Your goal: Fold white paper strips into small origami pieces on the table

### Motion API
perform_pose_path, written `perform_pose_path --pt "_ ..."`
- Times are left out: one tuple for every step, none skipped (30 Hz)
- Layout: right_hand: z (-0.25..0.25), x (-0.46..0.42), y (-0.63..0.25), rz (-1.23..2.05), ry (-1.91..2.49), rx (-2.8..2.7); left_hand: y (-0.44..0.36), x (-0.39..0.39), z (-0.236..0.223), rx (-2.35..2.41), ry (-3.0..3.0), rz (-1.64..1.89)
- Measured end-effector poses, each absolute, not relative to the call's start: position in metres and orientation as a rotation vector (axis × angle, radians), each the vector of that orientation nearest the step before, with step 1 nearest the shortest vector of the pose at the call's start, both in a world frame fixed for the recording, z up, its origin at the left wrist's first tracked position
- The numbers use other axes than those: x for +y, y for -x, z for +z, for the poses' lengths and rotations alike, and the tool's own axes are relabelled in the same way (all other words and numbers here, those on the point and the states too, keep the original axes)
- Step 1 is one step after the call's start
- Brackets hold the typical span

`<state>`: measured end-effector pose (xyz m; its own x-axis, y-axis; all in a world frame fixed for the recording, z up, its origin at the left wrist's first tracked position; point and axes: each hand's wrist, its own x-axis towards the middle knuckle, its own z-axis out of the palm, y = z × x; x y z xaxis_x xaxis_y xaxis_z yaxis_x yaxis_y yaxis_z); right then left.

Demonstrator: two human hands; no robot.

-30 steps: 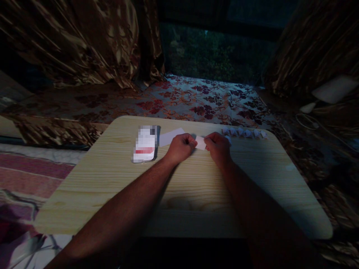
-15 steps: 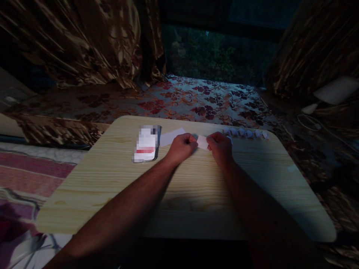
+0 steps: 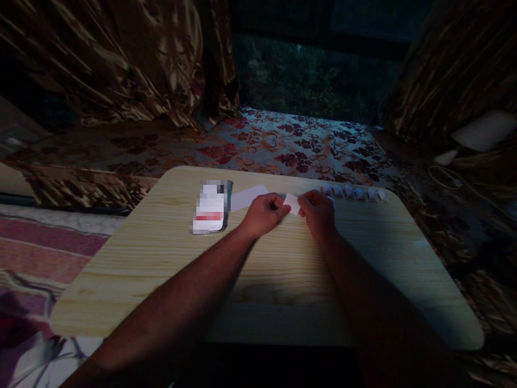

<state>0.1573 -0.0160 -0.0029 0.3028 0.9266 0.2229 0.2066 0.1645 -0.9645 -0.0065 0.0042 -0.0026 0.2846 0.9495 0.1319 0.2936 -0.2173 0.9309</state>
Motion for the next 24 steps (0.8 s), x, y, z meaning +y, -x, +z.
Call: perform_pose_path --pt "-0.0031 -0.0158 -0.1575 0.742 1.318 -1.165 0.0066 0.0045 -0.0031 1.154 -1.691 0.97" --pt "-0.0034 -0.0156 -0.1577 0.749 1.309 -1.157 0.0066 0.0047 -0.0032 1.161 -1.683 0.977" --pt "-0.0037 -0.0154 -0.1577 0.756 1.3 -1.15 0.0066 0.0048 -0.003 1.165 -1.673 0.982" --pt "-0.0039 -0.0152 -0.1577 0.759 1.291 -1.143 0.0066 0.0048 -0.0025 1.167 -1.661 0.984" --pt "-0.0041 -0.015 -0.1577 0.761 1.283 -1.137 0.0065 0.0048 -0.002 1.168 -1.647 0.983" --pt "-0.0043 -0.0149 -0.1576 0.762 1.276 -1.136 0.0065 0.0048 -0.0014 1.169 -1.631 0.98" --pt "-0.0044 -0.0148 -0.1574 0.761 1.272 -1.138 0.0065 0.0048 -0.0008 1.168 -1.615 0.976" --pt "-0.0045 -0.0148 -0.1574 0.76 1.27 -1.142 0.0065 0.0049 -0.0004 1.165 -1.601 0.974" --pt "-0.0046 -0.0149 -0.1573 0.758 1.268 -1.144 0.0066 0.0051 -0.0001 1.158 -1.589 0.971" --pt "-0.0047 -0.015 -0.1573 0.758 1.264 -1.147 0.0068 0.0054 0.0 1.15 -1.579 0.968" --pt "-0.0048 -0.0151 -0.1573 0.759 1.257 -1.147 0.0071 0.0058 0.0 1.142 -1.569 0.966" --pt "-0.0048 -0.0154 -0.1572 0.759 1.25 -1.146 0.0074 0.0062 0.0 1.134 -1.56 0.963" --pt "-0.0048 -0.0157 -0.1572 0.761 1.246 -1.145 0.0077 0.0067 -0.0001 1.125 -1.551 0.959" --pt "-0.0048 -0.016 -0.1571 0.761 1.245 -1.144 0.008 0.0071 -0.0001 1.119 -1.542 0.955" --pt "-0.0047 -0.0162 -0.1569 0.76 1.249 -1.143 0.0083 0.0074 0.0001 1.114 -1.532 0.953" --pt "-0.0047 -0.0164 -0.1568 0.759 1.255 -1.145 0.0085 0.0076 0.0003 1.111 -1.521 0.95" --pt "-0.0047 -0.0166 -0.1567 0.758 1.261 -1.148 0.0085 0.0077 0.0007 1.107 -1.507 0.951" --pt "-0.0048 -0.0166 -0.1566 0.758 1.264 -1.153 0.0085 0.0076 0.0012 1.104 -1.49 0.953" --pt "-0.0048 -0.0166 -0.1566 0.759 1.265 -1.158 0.0083 0.0075 0.0018 1.101 -1.472 0.957" --pt "-0.0049 -0.0165 -0.1567 0.761 1.263 -1.162 0.0081 0.0072 0.0023 1.099 -1.456 0.962" --pt "-0.0049 -0.0164 -0.1568 0.765 1.259 -1.165 0.0078 0.0069 0.0027 1.098 -1.441 0.967" --pt "-0.0048 -0.0163 -0.1569 0.771 1.256 -1.166 0.0075 0.0065 0.003 1.097 -1.429 0.97" --pt "-0.0047 -0.0161 -0.1571 0.778 1.253 -1.165 0.0071 0.0063 0.0032 1.098 -1.417 0.974" --pt "-0.0046 -0.016 -0.1573 0.786 1.248 -1.162 0.0067 0.0061 0.0031 1.099 -1.406 0.979"
